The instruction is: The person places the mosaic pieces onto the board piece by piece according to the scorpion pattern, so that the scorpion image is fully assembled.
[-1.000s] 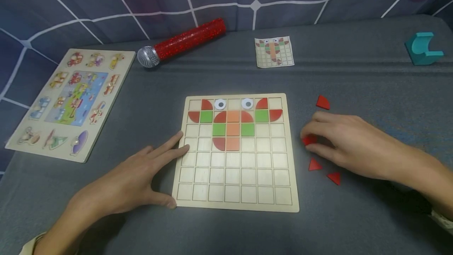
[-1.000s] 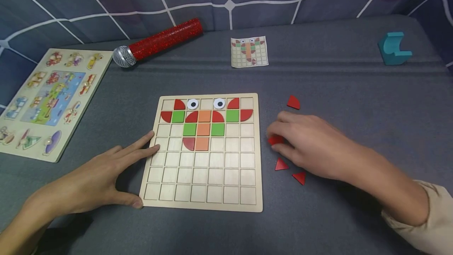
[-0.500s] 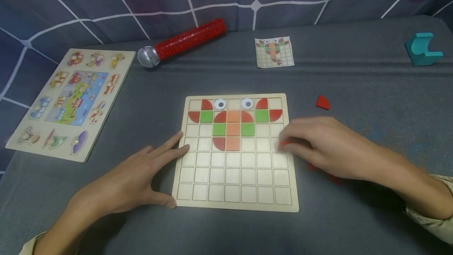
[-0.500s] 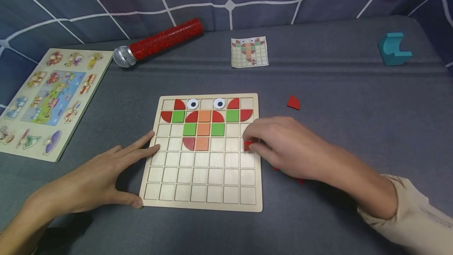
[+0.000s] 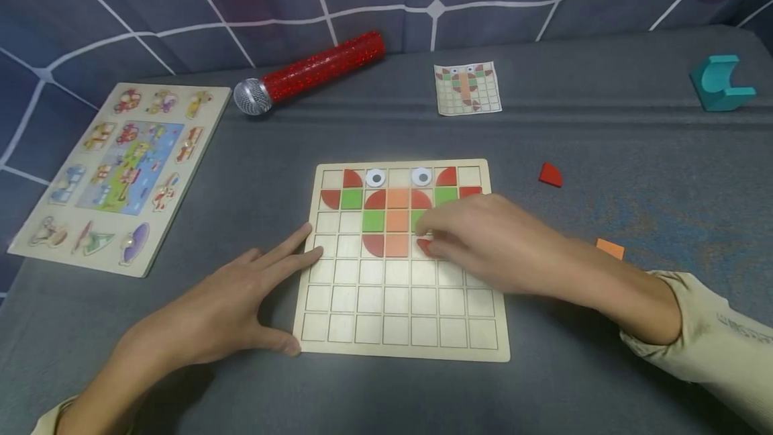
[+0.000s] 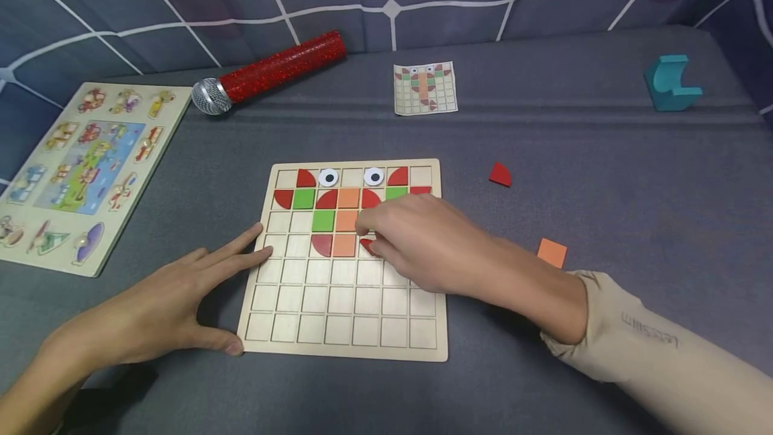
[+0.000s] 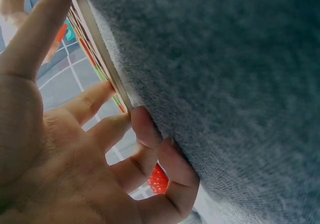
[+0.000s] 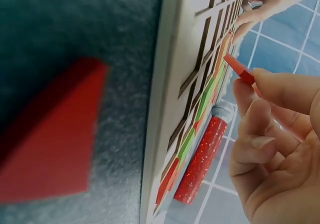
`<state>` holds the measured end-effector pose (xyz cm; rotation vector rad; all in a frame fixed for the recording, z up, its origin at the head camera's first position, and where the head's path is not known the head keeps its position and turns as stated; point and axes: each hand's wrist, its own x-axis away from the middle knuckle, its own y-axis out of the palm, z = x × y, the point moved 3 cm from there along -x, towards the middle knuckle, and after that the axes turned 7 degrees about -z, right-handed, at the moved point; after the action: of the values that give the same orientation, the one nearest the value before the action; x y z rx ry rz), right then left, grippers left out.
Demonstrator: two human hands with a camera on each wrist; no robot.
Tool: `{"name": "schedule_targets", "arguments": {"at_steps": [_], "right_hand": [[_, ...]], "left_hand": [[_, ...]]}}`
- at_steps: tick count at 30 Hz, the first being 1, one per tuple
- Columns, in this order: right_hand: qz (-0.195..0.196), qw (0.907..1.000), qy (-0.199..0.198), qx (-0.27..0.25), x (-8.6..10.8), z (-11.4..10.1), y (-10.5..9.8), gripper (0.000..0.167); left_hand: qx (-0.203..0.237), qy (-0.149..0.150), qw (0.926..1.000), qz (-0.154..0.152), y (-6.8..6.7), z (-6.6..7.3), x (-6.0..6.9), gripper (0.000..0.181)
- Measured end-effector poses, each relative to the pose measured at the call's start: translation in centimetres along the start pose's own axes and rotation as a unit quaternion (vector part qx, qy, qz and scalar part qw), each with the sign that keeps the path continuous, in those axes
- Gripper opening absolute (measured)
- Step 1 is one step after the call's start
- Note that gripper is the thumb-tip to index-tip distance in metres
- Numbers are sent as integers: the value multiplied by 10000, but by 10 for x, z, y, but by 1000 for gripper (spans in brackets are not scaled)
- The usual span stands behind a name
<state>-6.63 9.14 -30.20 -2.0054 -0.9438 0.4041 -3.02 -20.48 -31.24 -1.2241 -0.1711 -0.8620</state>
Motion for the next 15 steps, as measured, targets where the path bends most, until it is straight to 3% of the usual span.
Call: {"name": "schedule_targets", "arguments": {"at_steps": [5, 15], "right_hand": [[21, 10000, -6, -31, -9, -1, 2, 23], [53, 9996, 246, 137, -15, -1, 2, 28]], "left_hand": [[-6, -20, 10000, -13, 0, 0, 0, 115], [14, -73, 10000, -44, 0, 1, -1, 115]]}}
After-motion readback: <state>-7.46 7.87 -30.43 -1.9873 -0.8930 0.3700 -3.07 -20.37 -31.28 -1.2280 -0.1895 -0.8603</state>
